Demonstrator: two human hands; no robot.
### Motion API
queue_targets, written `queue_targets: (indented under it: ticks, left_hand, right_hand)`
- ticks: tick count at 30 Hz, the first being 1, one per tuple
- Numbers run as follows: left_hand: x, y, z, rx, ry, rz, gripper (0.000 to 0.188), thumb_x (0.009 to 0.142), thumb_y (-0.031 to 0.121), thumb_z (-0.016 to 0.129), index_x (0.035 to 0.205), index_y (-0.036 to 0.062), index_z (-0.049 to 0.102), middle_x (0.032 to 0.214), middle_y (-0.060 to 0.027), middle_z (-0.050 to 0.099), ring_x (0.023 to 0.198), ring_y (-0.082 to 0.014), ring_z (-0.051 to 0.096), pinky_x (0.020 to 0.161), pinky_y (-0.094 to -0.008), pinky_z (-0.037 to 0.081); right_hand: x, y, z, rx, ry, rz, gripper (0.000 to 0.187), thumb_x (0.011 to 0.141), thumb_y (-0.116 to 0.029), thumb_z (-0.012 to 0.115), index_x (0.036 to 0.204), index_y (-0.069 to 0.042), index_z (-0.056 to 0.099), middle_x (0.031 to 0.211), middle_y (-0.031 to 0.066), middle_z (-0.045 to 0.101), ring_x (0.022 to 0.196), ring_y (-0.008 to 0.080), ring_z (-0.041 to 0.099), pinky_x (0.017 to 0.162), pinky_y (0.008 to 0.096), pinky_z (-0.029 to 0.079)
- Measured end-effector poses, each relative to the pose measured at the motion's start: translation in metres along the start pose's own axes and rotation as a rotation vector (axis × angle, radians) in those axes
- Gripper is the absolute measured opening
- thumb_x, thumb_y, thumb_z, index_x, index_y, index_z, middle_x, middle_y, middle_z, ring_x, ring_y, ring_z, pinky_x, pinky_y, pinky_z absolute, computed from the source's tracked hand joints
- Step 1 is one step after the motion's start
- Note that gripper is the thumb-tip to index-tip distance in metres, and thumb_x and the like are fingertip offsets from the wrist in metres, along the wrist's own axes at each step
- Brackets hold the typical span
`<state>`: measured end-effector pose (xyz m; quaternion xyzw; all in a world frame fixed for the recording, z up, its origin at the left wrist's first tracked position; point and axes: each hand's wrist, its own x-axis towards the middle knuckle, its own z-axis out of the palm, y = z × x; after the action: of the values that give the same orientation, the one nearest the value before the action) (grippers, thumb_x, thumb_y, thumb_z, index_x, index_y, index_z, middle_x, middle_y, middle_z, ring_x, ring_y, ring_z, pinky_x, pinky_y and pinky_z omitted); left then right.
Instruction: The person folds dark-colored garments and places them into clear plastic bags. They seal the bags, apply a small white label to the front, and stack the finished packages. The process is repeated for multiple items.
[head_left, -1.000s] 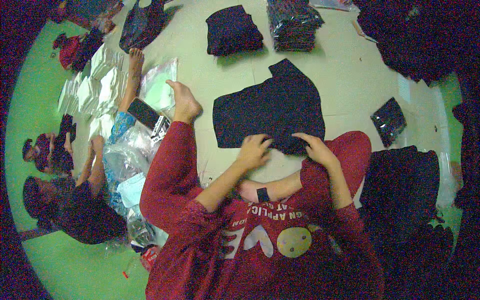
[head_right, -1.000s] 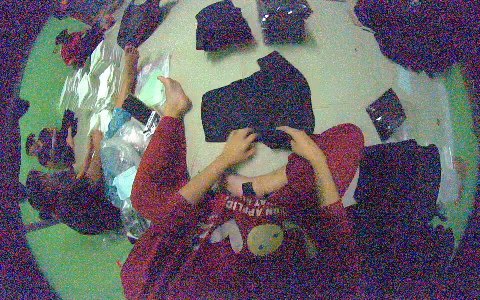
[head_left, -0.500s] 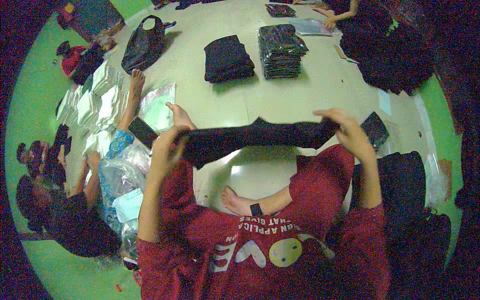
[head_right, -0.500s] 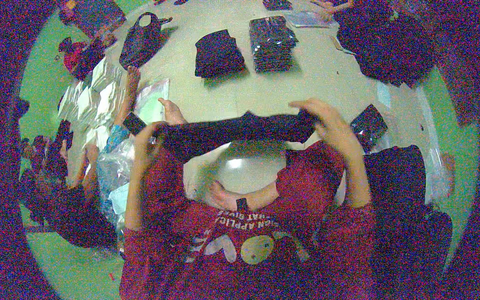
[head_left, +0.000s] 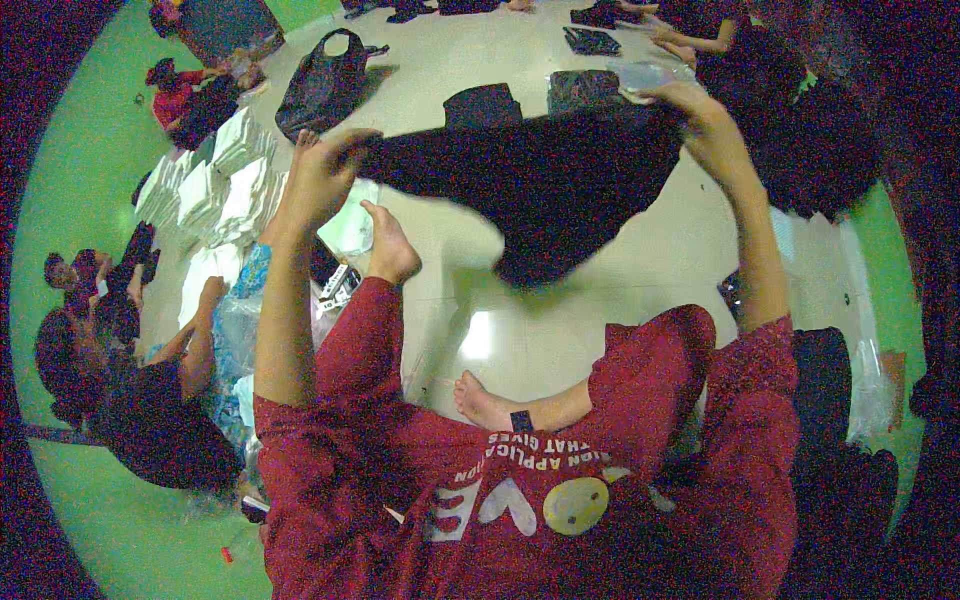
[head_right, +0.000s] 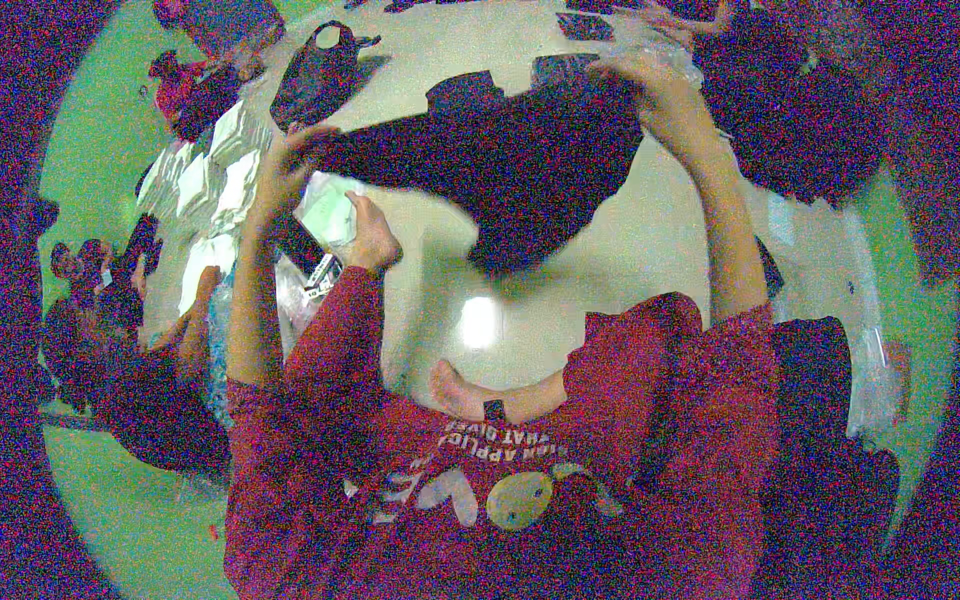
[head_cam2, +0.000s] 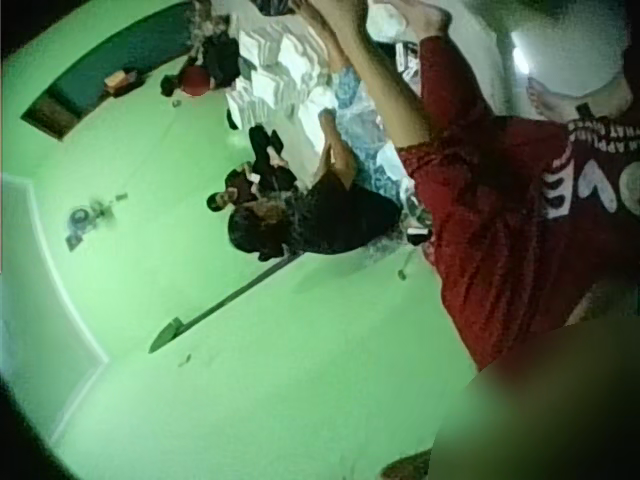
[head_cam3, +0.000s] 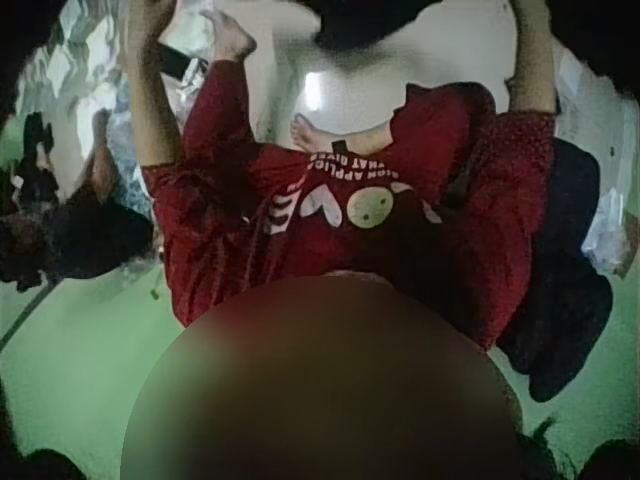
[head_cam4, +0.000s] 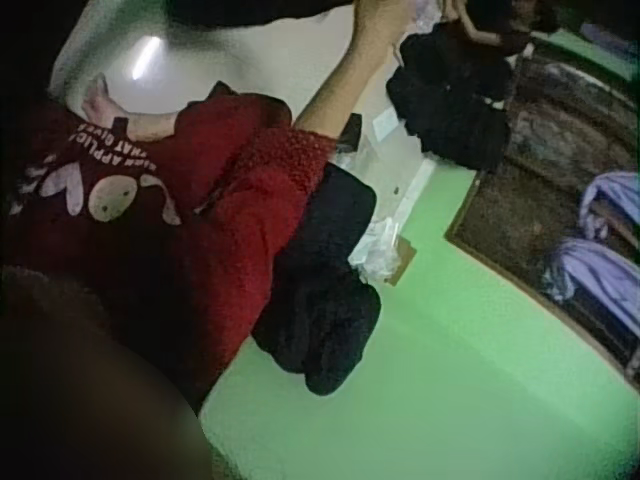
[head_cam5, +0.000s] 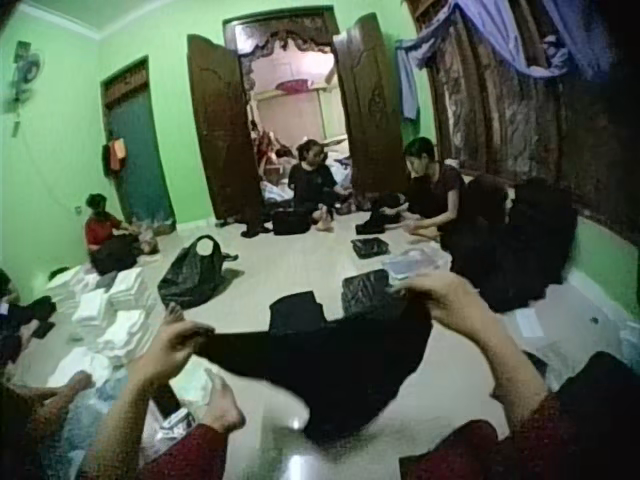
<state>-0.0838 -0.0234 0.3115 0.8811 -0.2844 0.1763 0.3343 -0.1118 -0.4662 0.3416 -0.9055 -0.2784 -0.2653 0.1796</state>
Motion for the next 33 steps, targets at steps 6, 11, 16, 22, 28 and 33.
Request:
queue_targets:
  ticks: [6,11,16,22,28,33]
  left_hand:
    - [-0.065,-0.004,0.043,0.068,0.108,-0.035,0.032,0.074,-0.006,0.049,0.102,0.0054,0.06,0.099,-0.0126,0.062,0.09,-0.025,0.06,0.083,-0.0319,0.043]
    - [-0.153,-0.042,0.147,0.152,0.026,-0.062,0.035,0.067,-0.007,0.049,0.099,0.0029,0.058,0.095,-0.0142,0.061,0.09,-0.03,0.058,0.081,-0.0359,0.044]
    - [-0.224,-0.072,0.191,0.357,-0.408,-0.006,0.035,0.068,0.001,0.051,0.103,0.0052,0.057,0.106,-0.0114,0.058,0.102,-0.0272,0.053,0.087,-0.0356,0.042]
    - [-0.233,-0.077,0.181,0.336,-0.649,-0.154,0.03,0.068,0.003,0.053,0.097,0.0068,0.06,0.103,-0.0105,0.06,0.094,-0.0282,0.057,0.083,-0.0368,0.045]
    - [-0.194,-0.091,0.173,-0.045,-0.728,-0.553,0.031,0.071,0.005,0.056,0.102,0.0044,0.057,0.096,-0.0145,0.061,0.085,-0.0317,0.059,0.078,-0.0366,0.046]
    - [-0.168,-0.106,0.179,-0.082,-0.469,-0.638,0.026,0.078,0.015,0.057,0.101,0.0038,0.055,0.096,-0.0184,0.057,0.087,-0.0336,0.057,0.077,-0.0388,0.045]
  right_hand:
    - [-0.066,-0.022,0.023,0.231,-0.034,0.105,0.049,0.061,0.013,0.041,0.105,-0.003,0.056,0.101,0.0111,0.059,0.097,0.0245,0.056,0.09,0.0317,0.039]
    - [-0.161,-0.046,0.113,0.383,-0.284,0.321,0.056,0.058,0.014,0.038,0.106,-0.005,0.057,0.106,0.0139,0.057,0.106,0.0284,0.051,0.094,0.0347,0.036]
    - [-0.231,-0.073,0.176,0.325,-0.822,0.561,0.044,0.071,0.006,0.044,0.109,-0.013,0.056,0.111,0.0132,0.055,0.106,0.0288,0.05,0.091,0.0366,0.04]
    - [-0.243,-0.063,0.18,0.514,-0.635,0.446,0.05,0.065,0.014,0.043,0.108,-0.007,0.055,0.1,0.0145,0.059,0.095,0.0288,0.056,0.087,0.0358,0.042]
    - [-0.228,-0.033,0.193,0.514,-0.783,0.464,0.046,0.068,0.01,0.042,0.11,-0.007,0.054,0.1,0.0152,0.059,0.093,0.0291,0.057,0.086,0.0353,0.042]
    - [-0.184,0.022,0.227,0.334,-0.583,0.429,0.05,0.076,0.007,0.043,0.122,-0.011,0.044,0.111,0.0134,0.056,0.096,0.027,0.055,0.087,0.0357,0.042]
